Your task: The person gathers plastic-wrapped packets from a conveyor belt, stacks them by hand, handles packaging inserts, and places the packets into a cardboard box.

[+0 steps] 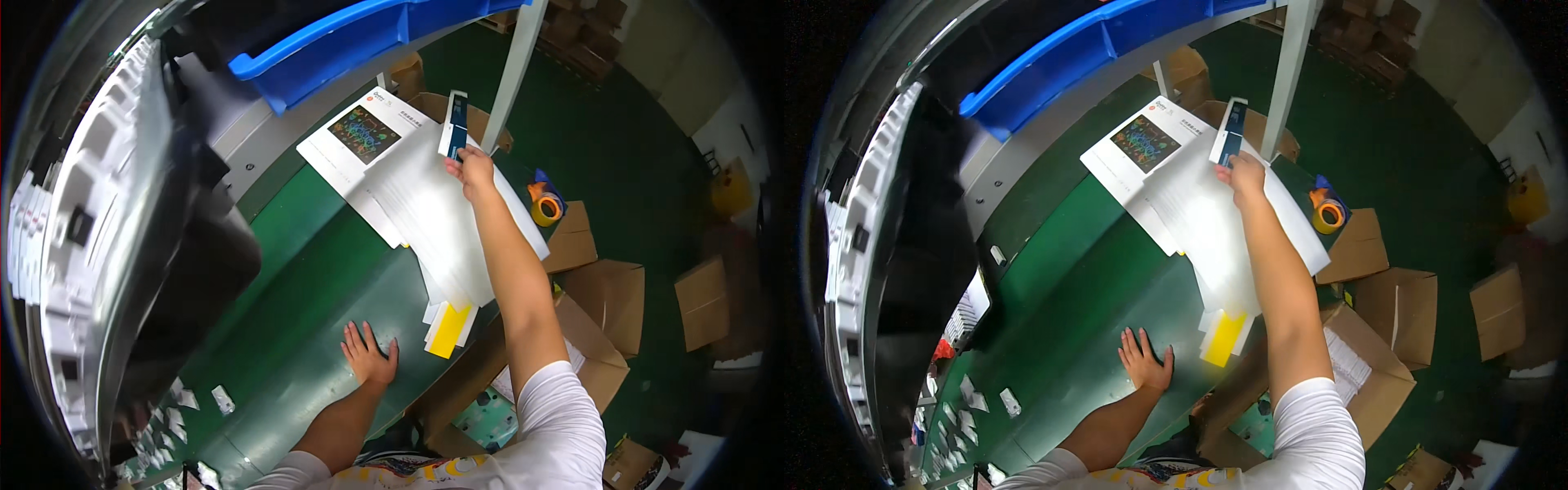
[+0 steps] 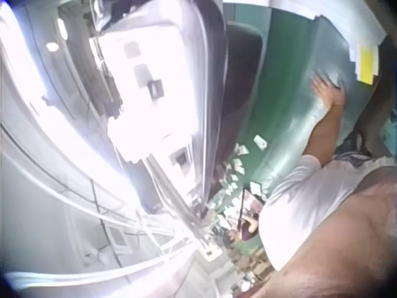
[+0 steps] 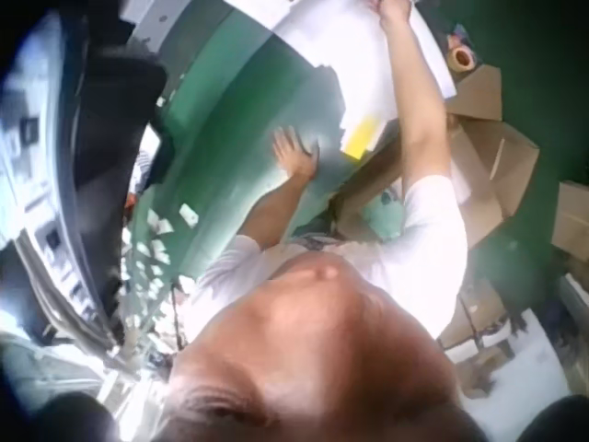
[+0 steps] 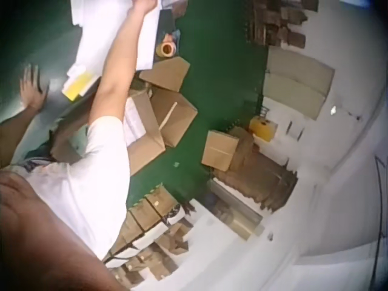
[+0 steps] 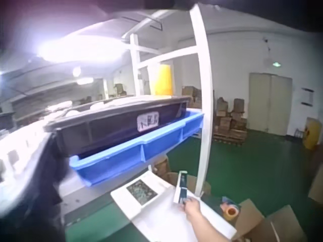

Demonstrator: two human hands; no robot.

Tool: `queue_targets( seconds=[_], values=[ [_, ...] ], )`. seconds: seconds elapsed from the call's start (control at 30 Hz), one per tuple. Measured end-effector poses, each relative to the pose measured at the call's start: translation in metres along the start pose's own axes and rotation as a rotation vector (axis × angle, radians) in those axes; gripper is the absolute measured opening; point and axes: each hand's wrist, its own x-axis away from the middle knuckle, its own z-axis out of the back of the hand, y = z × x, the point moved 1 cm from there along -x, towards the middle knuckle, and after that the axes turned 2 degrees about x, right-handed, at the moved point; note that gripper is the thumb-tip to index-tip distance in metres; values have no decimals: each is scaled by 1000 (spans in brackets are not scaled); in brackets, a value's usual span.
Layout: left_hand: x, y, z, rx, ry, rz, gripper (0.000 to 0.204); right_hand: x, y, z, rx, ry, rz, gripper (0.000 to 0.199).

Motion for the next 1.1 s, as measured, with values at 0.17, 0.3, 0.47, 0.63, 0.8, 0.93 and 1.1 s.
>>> queue_targets(
  seconds=[0.17,0.3,0.47,0.63,0.8,0.93,1.1],
  values=[
    [-5,4,2,7,-44,9,81,-46,19,-2,-199,59,-98,42],
    [-7,1,1,5,-42,6,81,-40,24,-7,-351,21,-141,45],
    [-2,4,-1,-22,-4,-7,81,7,62,0,-299,-70,-173,41],
    [3,7,-3,-1,40,-5,81,97,100,-1,-198,-131,-290,33],
    [6,-2,2,67,92,2,81,227,97,-12,17,-338,-314,36],
    [3,-8,-6,159,127,-39,84,333,95,-7,240,-536,-285,41],
    [11,-49,-19,234,55,-127,82,427,120,-14,627,-879,-184,37]
  ],
)
